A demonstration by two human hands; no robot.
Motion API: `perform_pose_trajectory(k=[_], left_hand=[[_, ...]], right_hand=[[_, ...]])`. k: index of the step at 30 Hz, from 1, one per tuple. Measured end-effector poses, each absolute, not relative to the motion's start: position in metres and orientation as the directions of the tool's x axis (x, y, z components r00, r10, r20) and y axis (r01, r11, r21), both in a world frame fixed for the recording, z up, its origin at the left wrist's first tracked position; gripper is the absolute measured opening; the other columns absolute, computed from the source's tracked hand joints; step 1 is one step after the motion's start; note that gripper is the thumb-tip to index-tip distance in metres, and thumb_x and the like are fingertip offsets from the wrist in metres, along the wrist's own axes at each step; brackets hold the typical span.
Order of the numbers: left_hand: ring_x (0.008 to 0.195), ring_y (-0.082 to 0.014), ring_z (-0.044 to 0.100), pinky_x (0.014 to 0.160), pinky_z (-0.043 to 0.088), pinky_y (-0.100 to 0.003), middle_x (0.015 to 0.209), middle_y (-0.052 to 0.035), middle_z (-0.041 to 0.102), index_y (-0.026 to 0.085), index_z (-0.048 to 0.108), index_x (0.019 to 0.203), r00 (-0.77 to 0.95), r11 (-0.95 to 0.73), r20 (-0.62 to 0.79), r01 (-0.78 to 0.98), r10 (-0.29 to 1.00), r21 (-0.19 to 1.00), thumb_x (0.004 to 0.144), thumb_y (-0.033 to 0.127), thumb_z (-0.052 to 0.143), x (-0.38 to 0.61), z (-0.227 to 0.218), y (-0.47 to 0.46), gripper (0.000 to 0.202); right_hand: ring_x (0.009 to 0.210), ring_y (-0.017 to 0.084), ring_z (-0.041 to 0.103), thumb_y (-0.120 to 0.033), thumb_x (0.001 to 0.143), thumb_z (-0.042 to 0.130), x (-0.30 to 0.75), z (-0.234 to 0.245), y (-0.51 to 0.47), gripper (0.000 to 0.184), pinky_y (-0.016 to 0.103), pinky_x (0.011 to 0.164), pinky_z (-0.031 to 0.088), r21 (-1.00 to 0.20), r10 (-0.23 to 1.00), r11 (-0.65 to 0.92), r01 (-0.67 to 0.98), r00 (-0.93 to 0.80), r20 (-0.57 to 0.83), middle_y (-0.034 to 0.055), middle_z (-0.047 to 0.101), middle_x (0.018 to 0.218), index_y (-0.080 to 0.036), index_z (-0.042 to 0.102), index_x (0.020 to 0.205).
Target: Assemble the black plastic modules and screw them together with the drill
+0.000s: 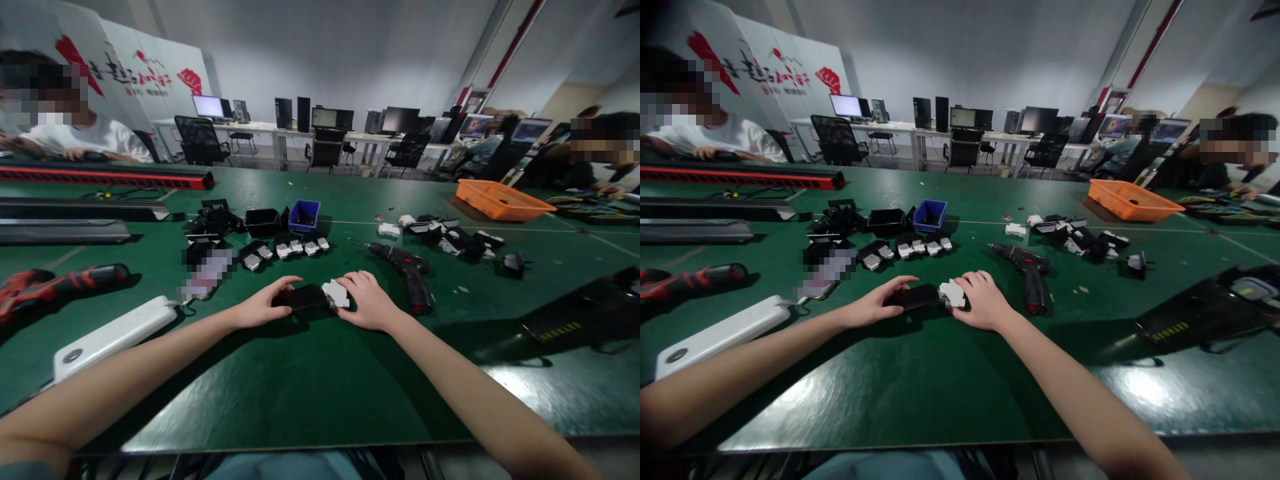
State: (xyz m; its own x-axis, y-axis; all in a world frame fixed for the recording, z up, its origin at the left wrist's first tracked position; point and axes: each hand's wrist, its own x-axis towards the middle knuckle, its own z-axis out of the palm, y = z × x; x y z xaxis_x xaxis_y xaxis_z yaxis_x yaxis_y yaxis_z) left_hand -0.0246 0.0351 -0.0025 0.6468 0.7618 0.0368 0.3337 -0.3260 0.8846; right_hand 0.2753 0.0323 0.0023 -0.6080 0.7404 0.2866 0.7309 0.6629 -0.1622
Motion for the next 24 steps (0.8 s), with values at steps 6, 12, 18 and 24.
perform_pose_trajectory(k=[6,12,18,24], left_hand=[[0.098,-0.0227,0.057,0.089,0.046,-0.036,0.111,-0.0077,0.058,0.021,0.03,0.147,0.708,-0.449,0.031,0.412,0.705,0.793,0.077,0.029,0.066,-0.026,0.003,0.029,0.079],[0.085,-0.019,0.056,0.078,0.044,-0.03,0.097,-0.005,0.062,0.016,0.057,0.119,0.713,-0.478,0.018,0.451,0.701,0.753,0.081,0.032,0.06,-0.025,0.007,0.03,0.041],[0.073,-0.0145,0.053,0.069,0.043,-0.026,0.08,0.0,0.057,0.014,0.057,0.094,0.616,-0.159,-0.019,0.233,0.787,0.959,0.08,0.029,0.055,-0.024,0.002,0.037,0.02],[0.066,-0.012,0.055,0.065,0.045,-0.026,0.082,-0.0005,0.059,0.013,0.049,0.113,0.546,0.051,-0.055,0.023,0.836,0.998,0.075,0.025,0.061,-0.03,-0.006,0.044,0.042]], right_hand=[[0.125,0.031,0.045,-0.04,0.08,0.061,0.265,0.005,0.023,0.061,0.054,0.111,0.023,-0.195,0.708,0.704,0.683,-0.653,0.268,0.014,0.054,0.132,-0.018,0.046,0.135],[0.115,0.03,0.053,-0.04,0.074,0.067,0.264,0.003,0.026,0.062,0.052,0.108,0.029,-0.228,0.683,0.729,0.645,-0.667,0.298,0.0137,0.06,0.123,-0.017,0.049,0.128],[0.106,0.031,0.055,-0.037,0.073,0.066,0.263,-0.001,0.026,0.056,0.047,0.093,0.045,-0.262,0.7,0.698,0.667,-0.557,0.447,0.0137,0.06,0.113,-0.017,0.048,0.123],[0.115,0.033,0.051,-0.034,0.074,0.065,0.271,-0.009,0.03,0.063,0.05,0.095,0.047,-0.275,0.604,0.77,0.575,-0.519,0.605,0.0144,0.052,0.123,-0.022,0.037,0.13]])
